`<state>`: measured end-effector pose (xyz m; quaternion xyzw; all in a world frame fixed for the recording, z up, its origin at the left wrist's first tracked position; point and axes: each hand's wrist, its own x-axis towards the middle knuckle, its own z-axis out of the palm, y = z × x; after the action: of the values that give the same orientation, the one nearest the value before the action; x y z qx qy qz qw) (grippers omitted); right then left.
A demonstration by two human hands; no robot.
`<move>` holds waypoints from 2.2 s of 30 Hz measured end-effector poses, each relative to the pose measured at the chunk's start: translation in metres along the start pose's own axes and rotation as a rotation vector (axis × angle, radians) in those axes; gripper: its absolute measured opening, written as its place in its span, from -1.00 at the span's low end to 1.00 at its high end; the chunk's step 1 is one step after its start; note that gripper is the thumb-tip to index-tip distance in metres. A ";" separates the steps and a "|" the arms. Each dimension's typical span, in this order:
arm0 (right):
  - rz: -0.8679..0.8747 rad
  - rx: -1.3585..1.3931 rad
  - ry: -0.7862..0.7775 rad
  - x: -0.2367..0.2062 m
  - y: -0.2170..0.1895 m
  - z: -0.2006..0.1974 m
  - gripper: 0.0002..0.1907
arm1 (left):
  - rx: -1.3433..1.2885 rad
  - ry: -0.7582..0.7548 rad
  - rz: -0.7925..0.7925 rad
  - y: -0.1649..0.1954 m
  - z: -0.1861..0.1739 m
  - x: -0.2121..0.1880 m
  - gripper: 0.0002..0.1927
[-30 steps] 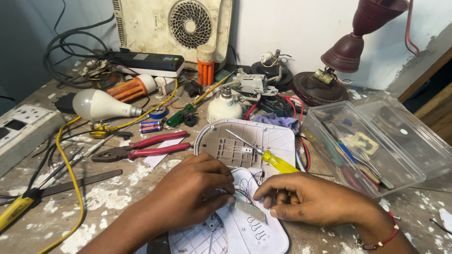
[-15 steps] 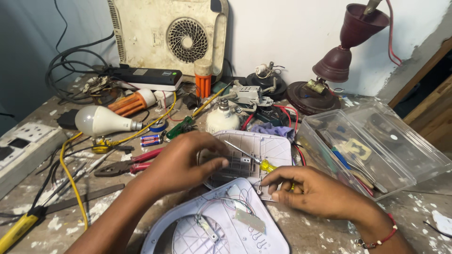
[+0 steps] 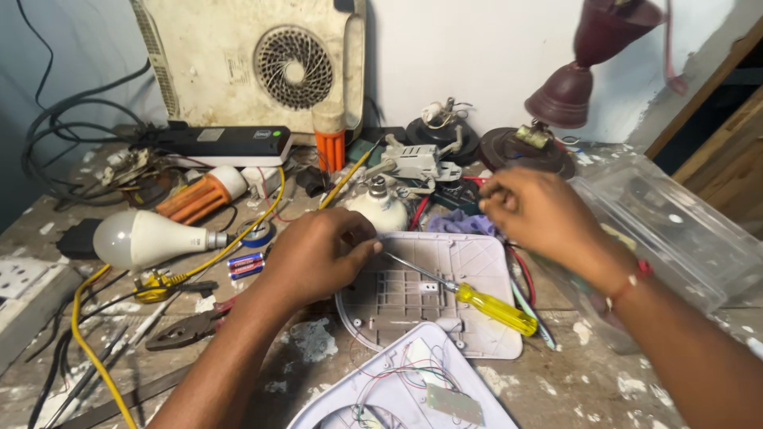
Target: The person opens the cover of a white LED light fixture on a cluttered workbench, unscrews its internal components with a yellow screwdriver, and detaches the wiring. They remove a small green circuit board from the housing, then pick up a multimeter with red and black probes and adjust its dial to test the board.
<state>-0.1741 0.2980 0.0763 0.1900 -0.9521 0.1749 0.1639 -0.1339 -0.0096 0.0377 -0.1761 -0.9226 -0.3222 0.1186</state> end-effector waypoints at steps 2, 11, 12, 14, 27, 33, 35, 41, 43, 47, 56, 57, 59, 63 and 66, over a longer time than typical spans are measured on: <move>-0.025 -0.093 -0.041 0.029 0.008 0.013 -0.62 | 0.006 0.020 -0.051 -0.008 0.002 0.002 -0.77; -0.195 -0.121 -0.045 0.123 0.029 0.071 -0.23 | 0.024 0.185 -0.059 -0.029 0.009 0.014 -0.75; -0.217 -0.081 -0.060 0.131 0.029 0.076 -0.22 | 0.030 0.174 -0.079 -0.031 0.006 0.015 -0.75; -0.256 -0.005 -0.088 0.147 0.031 0.082 -0.21 | -0.023 0.132 -0.093 -0.036 -0.001 0.017 -0.76; -0.074 0.083 -0.088 0.189 0.028 0.063 -0.53 | -0.006 0.086 -0.187 -0.061 -0.058 0.015 -0.70; -0.538 -0.128 0.270 0.188 -0.011 0.030 -0.55 | -0.050 0.238 -0.353 -0.074 -0.101 0.001 -0.69; -0.663 -0.344 0.408 0.186 -0.034 0.031 -0.55 | -0.049 0.285 -0.357 -0.077 -0.110 -0.003 -0.67; -0.919 -0.340 0.384 0.184 -0.107 0.052 -0.49 | 0.038 0.273 -0.472 -0.086 -0.122 -0.010 -0.60; -0.981 -0.350 0.353 0.187 -0.127 0.062 -0.50 | 0.067 0.244 -0.522 -0.090 -0.123 -0.013 -0.60; -1.076 -0.293 0.266 0.195 -0.155 0.084 -0.51 | 0.136 0.228 -0.607 -0.100 -0.126 -0.016 -0.65; -1.054 -0.025 0.009 0.211 -0.194 0.136 -0.51 | 0.137 0.245 -0.559 -0.115 -0.119 -0.015 -0.72; -1.040 -0.011 -0.014 0.211 -0.195 0.140 -0.52 | 0.130 0.238 -0.546 -0.117 -0.118 -0.013 -0.71; -1.008 0.008 -0.061 0.211 -0.197 0.150 -0.53 | 0.092 0.239 -0.517 -0.122 -0.116 -0.011 -0.70; -0.930 0.046 -0.139 0.211 -0.199 0.165 -0.51 | 0.055 0.196 -0.488 -0.130 -0.111 -0.010 -0.65; -0.952 0.068 -0.119 0.211 -0.197 0.168 -0.50 | 0.078 0.173 -0.479 -0.132 -0.108 -0.009 -0.61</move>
<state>-0.3173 -0.0033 0.0613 0.6196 -0.7608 0.1002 0.1647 -0.1672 -0.1768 0.0446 0.0802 -0.9361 -0.3191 0.1243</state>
